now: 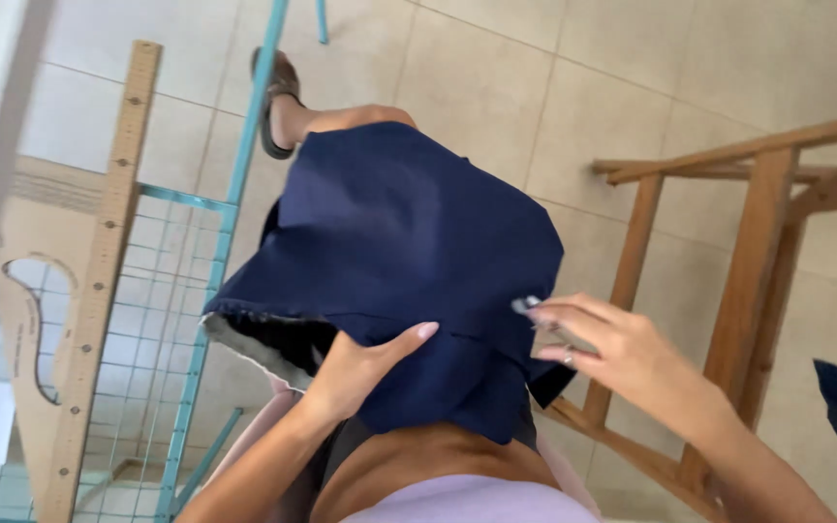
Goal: Trimming excess fabric or threads from the lining of a blue garment using small scissors
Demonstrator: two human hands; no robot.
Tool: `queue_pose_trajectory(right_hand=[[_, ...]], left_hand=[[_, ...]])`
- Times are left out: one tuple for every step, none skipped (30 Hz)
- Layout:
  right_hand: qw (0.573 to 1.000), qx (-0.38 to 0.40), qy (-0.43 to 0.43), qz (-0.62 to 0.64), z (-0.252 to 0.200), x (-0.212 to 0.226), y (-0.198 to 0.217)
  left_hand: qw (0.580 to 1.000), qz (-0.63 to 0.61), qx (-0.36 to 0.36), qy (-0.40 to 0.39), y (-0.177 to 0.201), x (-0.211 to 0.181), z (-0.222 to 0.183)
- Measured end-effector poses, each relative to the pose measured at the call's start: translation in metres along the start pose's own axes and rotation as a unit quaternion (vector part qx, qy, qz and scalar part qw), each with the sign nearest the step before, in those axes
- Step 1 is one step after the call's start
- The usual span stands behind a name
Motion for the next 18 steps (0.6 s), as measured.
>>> queue_pose_trajectory(right_hand=[[1.0,0.0,-0.01,0.001,-0.002,0.01,-0.002],[1.0,0.011,-0.025,0.003,-0.003,0.02,-0.004],[0.999,0.021,-0.036,0.005,-0.001,0.028,-0.007],[0.999,0.019,-0.042,0.006,-0.002,0.031,-0.012],[0.998,0.056,-0.033,0.008,-0.004,0.035,-0.022],[0.995,0.093,-0.024,0.011,-0.006,0.04,-0.031],[0.995,0.092,-0.027,0.012,-0.003,0.041,-0.032],[0.994,0.106,0.0,-0.04,0.0,0.046,-0.035],[0.988,0.121,0.027,-0.09,0.002,0.05,-0.038],[0.988,0.121,0.023,-0.088,0.002,0.052,-0.038],[0.982,0.142,0.031,-0.125,0.003,0.053,-0.04],[0.973,0.163,0.039,-0.161,0.003,0.054,-0.042],[0.973,0.164,0.036,-0.16,0.002,0.055,-0.041],[0.975,0.158,0.042,-0.151,0.001,0.057,-0.039],[0.977,0.151,0.047,-0.143,0.0,0.058,-0.037],[0.977,0.152,0.045,-0.143,0.001,0.059,-0.035],[0.976,0.151,0.044,-0.153,0.002,0.059,-0.032],[0.974,0.15,0.043,-0.164,0.003,0.059,-0.03]], left_hand=[[1.0,0.005,0.006,0.006,0.0,0.001,-0.002],[0.998,0.054,0.005,-0.011,0.002,-0.001,-0.004],[0.994,0.102,0.001,-0.033,0.004,-0.006,-0.005],[0.994,0.105,0.005,-0.031,0.004,-0.004,-0.006],[0.989,0.132,0.003,-0.06,0.003,-0.007,-0.007],[0.983,0.159,0.002,-0.09,0.003,-0.01,-0.007],[0.983,0.161,0.005,-0.088,0.001,-0.011,-0.008],[0.981,0.172,-0.001,-0.092,0.001,-0.013,-0.009],[0.978,0.183,-0.006,-0.095,0.0,-0.014,-0.011],[0.978,0.186,-0.003,-0.092,0.0,-0.014,-0.013],[0.976,0.195,-0.013,-0.094,0.0,-0.014,-0.014],[0.974,0.203,-0.023,-0.096,0.001,-0.016,-0.015],[0.974,0.204,-0.021,-0.094,0.002,-0.015,-0.015],[0.969,0.216,-0.02,-0.115,0.002,-0.017,-0.016],[0.964,0.227,-0.018,-0.137,0.002,-0.021,-0.016],[0.964,0.228,-0.017,-0.136,0.002,-0.019,-0.015],[0.964,0.232,-0.024,-0.127,0.004,-0.016,-0.015],[0.964,0.236,-0.03,-0.118,0.005,-0.014,-0.014]])
Point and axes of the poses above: each hand's wrist, its own z-axis towards the middle knuckle, its own y-axis out of the back of the hand, x = y × z, the point moved 7 cm from there along z, towards the middle knuckle, and after that the axes turned 5 degrees about -z, right-handed, at the moved point
